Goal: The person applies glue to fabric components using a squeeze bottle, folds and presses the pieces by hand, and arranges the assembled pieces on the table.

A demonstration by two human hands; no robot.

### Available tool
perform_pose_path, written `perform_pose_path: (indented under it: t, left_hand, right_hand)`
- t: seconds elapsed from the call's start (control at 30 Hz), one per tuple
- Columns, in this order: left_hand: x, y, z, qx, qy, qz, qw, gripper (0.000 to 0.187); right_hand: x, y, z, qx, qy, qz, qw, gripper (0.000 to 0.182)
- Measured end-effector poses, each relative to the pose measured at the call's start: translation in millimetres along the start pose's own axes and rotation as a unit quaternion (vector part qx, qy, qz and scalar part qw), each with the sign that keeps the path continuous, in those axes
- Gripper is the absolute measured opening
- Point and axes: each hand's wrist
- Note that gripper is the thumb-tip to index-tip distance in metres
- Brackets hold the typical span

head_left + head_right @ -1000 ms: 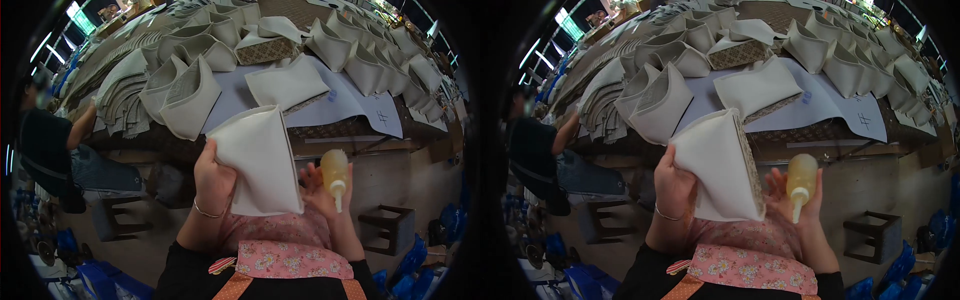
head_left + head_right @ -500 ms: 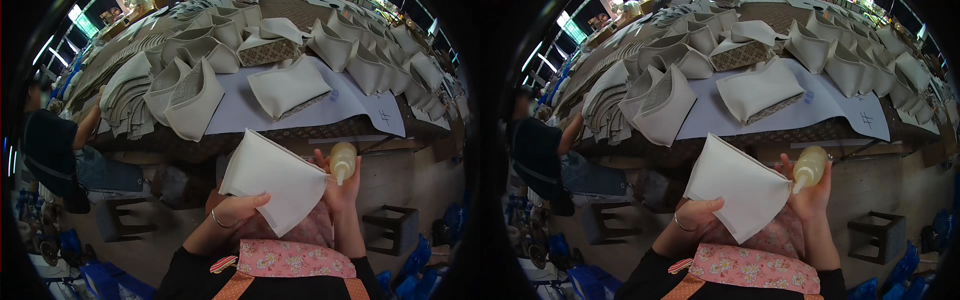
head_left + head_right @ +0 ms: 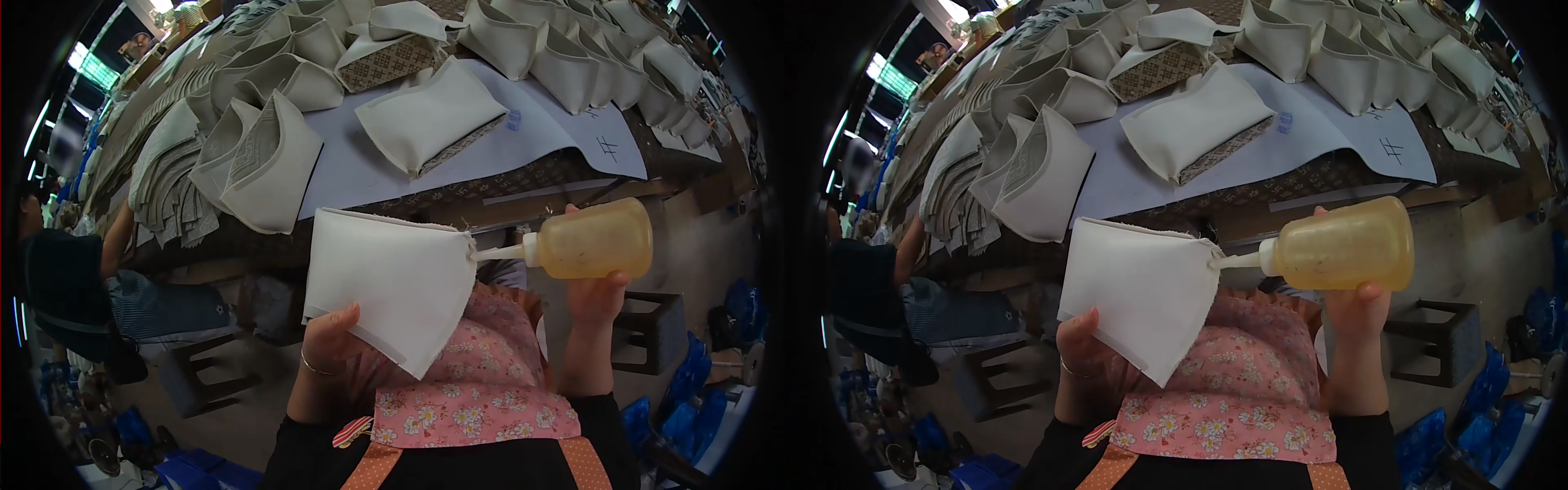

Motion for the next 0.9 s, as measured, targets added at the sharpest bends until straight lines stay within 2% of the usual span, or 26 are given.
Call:
perform_pose_path:
  t: [0.2, 0.27, 0.4, 0.47, 0.57, 0.67, 0.77, 0.83, 0.9]
  left_hand:
    - [1, 2, -3, 0.028, 0.003, -0.014, 0.999, 0.053]
    - [1, -6, -1, -0.019, -0.008, 0.028, 0.999, 0.054]
    - [2, -6, -2, -0.047, -0.011, 0.041, 0.998, 0.054]
    - [2, 1, -1, 0.026, -0.012, 0.008, 1.0, 0.053]
    - [2, 0, -1, 0.024, -0.014, 0.028, 0.999, 0.053]
    - [2, -2, -2, -0.023, -0.013, 0.047, 0.999, 0.056]
    - [3, 4, -6, -0.023, -0.016, 0.008, 1.0, 0.056]
    - [4, 4, -6, -0.021, -0.023, 0.005, 1.0, 0.057]
    - [5, 1, -2, -0.019, -0.029, 0.002, 0.999, 0.057]
  right_hand:
    - [-4, -10, 4, -0.023, 0.011, -0.078, 0.997, 0.091]
    - [-6, -12, 6, -0.031, 0.015, -0.089, 0.995, 0.091]
    - [-3, -24, 10, -0.012, 0.01, -0.111, 0.994, 0.09]
    - [-2, -27, 10, -0.001, 0.003, -0.12, 0.993, 0.09]
    - [-6, -21, 10, 0.025, 0.005, -0.162, 0.986, 0.088]
    - [-17, -2, 9, 0.013, 0.005, -0.134, 0.991, 0.086]
    - [-19, 5, 12, -0.009, -0.009, -0.069, 0.998, 0.079]
    - [-17, -2, 14, -0.079, -0.044, 0.002, 0.996, 0.072]
    - [-18, -3, 13, -0.082, -0.063, 0.01, 0.995, 0.07]
Point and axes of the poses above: each hand's wrist, its own z-axis towards the middle knuckle, its own y-axis out of the back of the hand, x = y × z, and after that the axes turned 6 degrees about x, right-handed
